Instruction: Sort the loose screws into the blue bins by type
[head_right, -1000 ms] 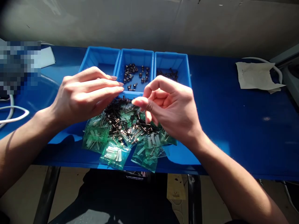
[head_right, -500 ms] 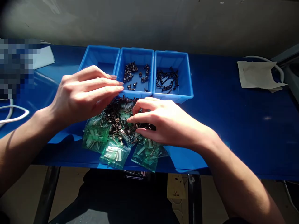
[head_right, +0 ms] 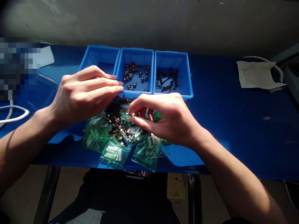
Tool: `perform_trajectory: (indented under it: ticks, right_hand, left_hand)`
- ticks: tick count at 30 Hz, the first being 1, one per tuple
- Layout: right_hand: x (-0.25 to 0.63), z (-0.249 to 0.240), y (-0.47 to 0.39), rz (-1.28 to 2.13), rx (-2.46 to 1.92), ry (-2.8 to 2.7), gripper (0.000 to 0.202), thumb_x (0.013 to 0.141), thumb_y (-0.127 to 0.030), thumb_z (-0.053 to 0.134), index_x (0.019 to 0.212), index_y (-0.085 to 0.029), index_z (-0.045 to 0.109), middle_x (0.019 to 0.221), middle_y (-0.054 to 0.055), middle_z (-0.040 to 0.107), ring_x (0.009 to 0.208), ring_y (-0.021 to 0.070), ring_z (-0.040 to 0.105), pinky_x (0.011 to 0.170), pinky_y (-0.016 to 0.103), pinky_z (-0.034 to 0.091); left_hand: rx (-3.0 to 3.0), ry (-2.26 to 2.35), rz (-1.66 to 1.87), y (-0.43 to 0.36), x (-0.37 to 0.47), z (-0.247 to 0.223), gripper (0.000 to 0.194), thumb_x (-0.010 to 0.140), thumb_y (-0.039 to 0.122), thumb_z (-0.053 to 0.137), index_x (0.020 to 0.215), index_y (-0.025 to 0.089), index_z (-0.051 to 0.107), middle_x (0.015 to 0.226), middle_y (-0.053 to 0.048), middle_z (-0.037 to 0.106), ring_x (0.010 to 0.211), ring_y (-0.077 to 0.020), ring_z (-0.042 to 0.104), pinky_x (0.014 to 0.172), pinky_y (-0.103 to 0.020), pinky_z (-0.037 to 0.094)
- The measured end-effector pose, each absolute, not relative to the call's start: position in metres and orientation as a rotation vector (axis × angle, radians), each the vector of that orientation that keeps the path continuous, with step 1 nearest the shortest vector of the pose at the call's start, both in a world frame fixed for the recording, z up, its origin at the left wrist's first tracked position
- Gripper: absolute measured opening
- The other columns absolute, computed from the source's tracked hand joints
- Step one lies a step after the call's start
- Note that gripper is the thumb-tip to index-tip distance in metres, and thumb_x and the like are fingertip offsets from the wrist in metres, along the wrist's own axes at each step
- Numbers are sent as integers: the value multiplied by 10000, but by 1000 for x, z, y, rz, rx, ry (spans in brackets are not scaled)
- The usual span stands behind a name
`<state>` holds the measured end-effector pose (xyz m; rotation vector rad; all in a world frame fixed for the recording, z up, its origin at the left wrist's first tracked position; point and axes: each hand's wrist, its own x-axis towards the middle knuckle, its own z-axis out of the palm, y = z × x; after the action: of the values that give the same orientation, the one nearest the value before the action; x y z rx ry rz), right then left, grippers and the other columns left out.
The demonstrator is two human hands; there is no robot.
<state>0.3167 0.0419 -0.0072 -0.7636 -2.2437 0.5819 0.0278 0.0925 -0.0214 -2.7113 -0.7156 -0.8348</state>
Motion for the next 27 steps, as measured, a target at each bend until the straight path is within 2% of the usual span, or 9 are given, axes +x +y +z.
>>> perform_trajectory:
  ticks: [3, 5, 6, 9, 11, 13, 15, 19, 27]
  right_hand:
    - [315, -4, 40, 827, -774, -2173, 73, 1026, -225, 863, 989, -237, 801, 869, -30, 811, 696, 114, 736, 600, 273, 633]
    - [313, -3, 39, 876, -839, -2081, 70, 1015, -227, 877, 975, -257, 828, 880, -26, 823, 727, 132, 759, 609, 280, 659]
    - [312, -4, 39, 858, -882, -2002, 52, 1023, -218, 865, 1025, -269, 851, 946, -11, 846, 801, 155, 797, 644, 292, 688]
    - [311, -3, 38, 740, -975, -1803, 370, 1069, -174, 781, 1389, -354, 823, 1397, 31, 822, 1207, 247, 826, 749, 346, 746]
    - [313, -2, 39, 627, -961, -1860, 456, 1069, -177, 777, 1468, -397, 781, 1489, 21, 782, 1237, 249, 810, 724, 360, 736]
    - [317, -2, 40, 508, -873, -2048, 327, 1059, -185, 796, 1333, -359, 838, 1292, 19, 847, 1048, 208, 823, 715, 357, 712]
    - [319, -5, 42, 445, -762, -2287, 194, 1060, -207, 803, 1231, -281, 856, 1128, 35, 857, 957, 198, 811, 772, 372, 704]
    - [317, -18, 45, 318, -703, -2551, 213, 1076, -188, 751, 1266, -145, 838, 1130, 109, 843, 965, 233, 798, 801, 395, 678]
    - [307, -24, 41, 360, -691, -2402, 156, 1066, -108, 702, 1132, -146, 838, 1054, 82, 823, 889, 179, 758, 749, 340, 649]
  left_hand:
    - [-2703, -688, -844, 93, 28, -21, 217, 1139, 213, 638, 1274, 256, 802, 1204, -28, 862, 1143, -256, 833, 791, -381, 729]
    - [-2682, -654, -848, 93, 28, -21, 209, 1134, 201, 641, 1270, 236, 796, 1198, -34, 863, 1135, -270, 837, 762, -385, 725]
    - [-2672, -642, -840, 93, 28, -21, 208, 1132, 196, 642, 1269, 229, 795, 1194, -38, 864, 1130, -273, 838, 755, -385, 723]
    - [-2655, -638, -807, 93, 28, -21, 212, 1133, 195, 638, 1267, 228, 798, 1206, -41, 861, 1122, -264, 837, 762, -380, 721]
    - [-2642, -626, -813, 93, 29, -21, 210, 1135, 193, 630, 1268, 211, 792, 1204, -42, 860, 1110, -258, 835, 758, -377, 718]
    - [-2628, -602, -839, 93, 29, -22, 199, 1132, 180, 633, 1268, 179, 778, 1183, -48, 860, 1096, -253, 831, 742, -372, 709]
    - [-2612, -578, -857, 94, 29, -22, 182, 1122, 166, 653, 1264, 156, 765, 1172, -50, 859, 1082, -246, 821, 732, -363, 696]
    - [-2624, -583, -809, 93, 28, -20, 194, 1142, 172, 633, 1296, 168, 751, 1206, -38, 855, 1098, -224, 797, 763, -350, 679]
    - [-2592, -556, -856, 93, 30, -21, 156, 1110, 154, 688, 1248, 136, 759, 1167, -41, 856, 1046, -243, 812, 712, -353, 672]
